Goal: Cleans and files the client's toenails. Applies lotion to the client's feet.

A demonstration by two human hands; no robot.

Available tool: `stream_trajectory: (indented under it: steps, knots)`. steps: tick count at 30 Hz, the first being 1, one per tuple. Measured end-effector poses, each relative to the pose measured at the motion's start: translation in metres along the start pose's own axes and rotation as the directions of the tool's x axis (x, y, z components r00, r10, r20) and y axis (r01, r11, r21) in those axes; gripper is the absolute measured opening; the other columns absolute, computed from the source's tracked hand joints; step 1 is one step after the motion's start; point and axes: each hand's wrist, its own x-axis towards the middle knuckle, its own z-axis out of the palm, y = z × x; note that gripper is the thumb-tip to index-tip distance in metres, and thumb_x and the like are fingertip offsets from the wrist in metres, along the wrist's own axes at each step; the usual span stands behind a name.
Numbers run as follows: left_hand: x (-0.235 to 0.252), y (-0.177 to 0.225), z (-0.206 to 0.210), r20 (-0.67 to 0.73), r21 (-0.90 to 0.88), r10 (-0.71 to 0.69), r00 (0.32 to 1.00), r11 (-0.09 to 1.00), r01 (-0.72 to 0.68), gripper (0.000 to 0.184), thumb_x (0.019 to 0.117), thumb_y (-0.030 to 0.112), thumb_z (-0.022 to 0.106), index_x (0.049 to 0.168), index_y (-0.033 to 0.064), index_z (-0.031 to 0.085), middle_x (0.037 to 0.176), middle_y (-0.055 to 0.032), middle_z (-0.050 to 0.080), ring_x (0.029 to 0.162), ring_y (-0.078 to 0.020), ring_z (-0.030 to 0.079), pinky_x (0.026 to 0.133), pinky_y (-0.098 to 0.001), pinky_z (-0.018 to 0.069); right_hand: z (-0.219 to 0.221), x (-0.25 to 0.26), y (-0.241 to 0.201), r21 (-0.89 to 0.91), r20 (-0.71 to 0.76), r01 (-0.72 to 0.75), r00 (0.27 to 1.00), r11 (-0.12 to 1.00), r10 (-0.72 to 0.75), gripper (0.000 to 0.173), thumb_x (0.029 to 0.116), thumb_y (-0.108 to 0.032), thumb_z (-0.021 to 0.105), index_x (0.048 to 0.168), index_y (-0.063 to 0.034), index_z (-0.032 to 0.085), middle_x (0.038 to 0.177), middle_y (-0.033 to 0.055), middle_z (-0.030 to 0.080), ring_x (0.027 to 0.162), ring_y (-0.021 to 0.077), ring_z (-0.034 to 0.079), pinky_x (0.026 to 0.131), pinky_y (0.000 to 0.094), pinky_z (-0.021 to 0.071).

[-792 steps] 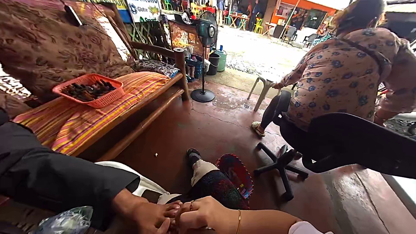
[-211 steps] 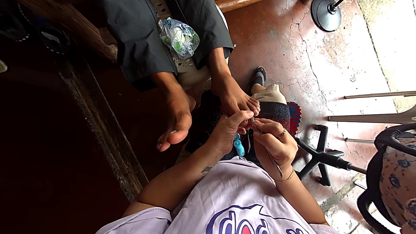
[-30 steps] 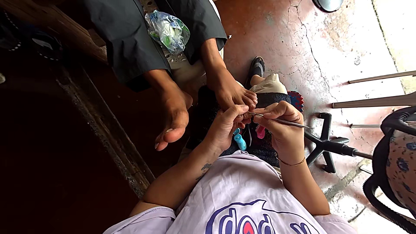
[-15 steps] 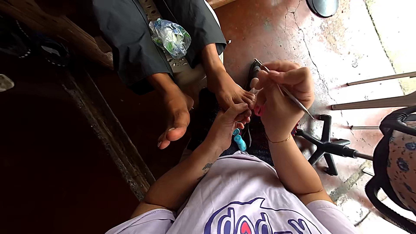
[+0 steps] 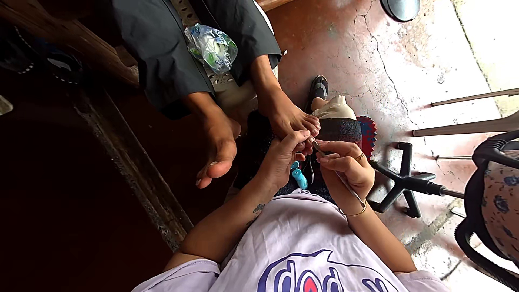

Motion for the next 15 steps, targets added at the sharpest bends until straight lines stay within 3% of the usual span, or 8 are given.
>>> stream_trajectory:
  steps: [4,10,15]
  knots:
    - [0.0000,-0.0009,0.0008,-0.018,-0.012,-0.001,1.000,1.000,0.001,0.015,0.0984,0.021,0.060,0.091,0.0134,0.070,0.077,0.0012,0.068,0.068,-0.0051,0.064,0.066,-0.0195,0.0552,0.0027,0.0000,0.0021,-0.057,0.002,0.042,0.999,0.997,-0.042,0.011,0.0898,0.006,0.068,0.082,-0.0013,0.065,0.110,0.0143,0.071,0.100,0.0188,0.073,0.082,0.0306,0.0638]
    - [0.0000,-0.0020,0.0018,-0.032,-0.011,0.010,0.999,1.000,-0.011,0.013,0.0979,0.020,0.061,0.091,0.0137,0.070,0.079,0.0011,0.068,0.070,-0.0063,0.064,0.068,-0.0207,0.0554,0.0044,-0.0037,0.0024,-0.236,0.070,0.144,0.989,0.961,-0.131,0.010,0.0934,0.002,0.065,0.085,-0.0038,0.063,0.108,0.0146,0.071,0.112,0.0226,0.070,0.090,0.0340,0.0615]
    - [-0.0005,-0.0011,0.0014,-0.019,-0.011,0.023,1.000,1.000,-0.024,0.017,0.0990,0.018,0.059,0.088,0.0131,0.070,0.076,0.0008,0.067,0.069,-0.0059,0.064,0.066,-0.0197,0.0546,0.0040,-0.0049,0.0005,-0.245,0.072,0.151,0.988,0.958,-0.138,0.009,0.0933,0.003,0.065,0.087,-0.0036,0.064,0.107,0.0142,0.071,0.113,0.0241,0.070,0.092,0.0358,0.0618]
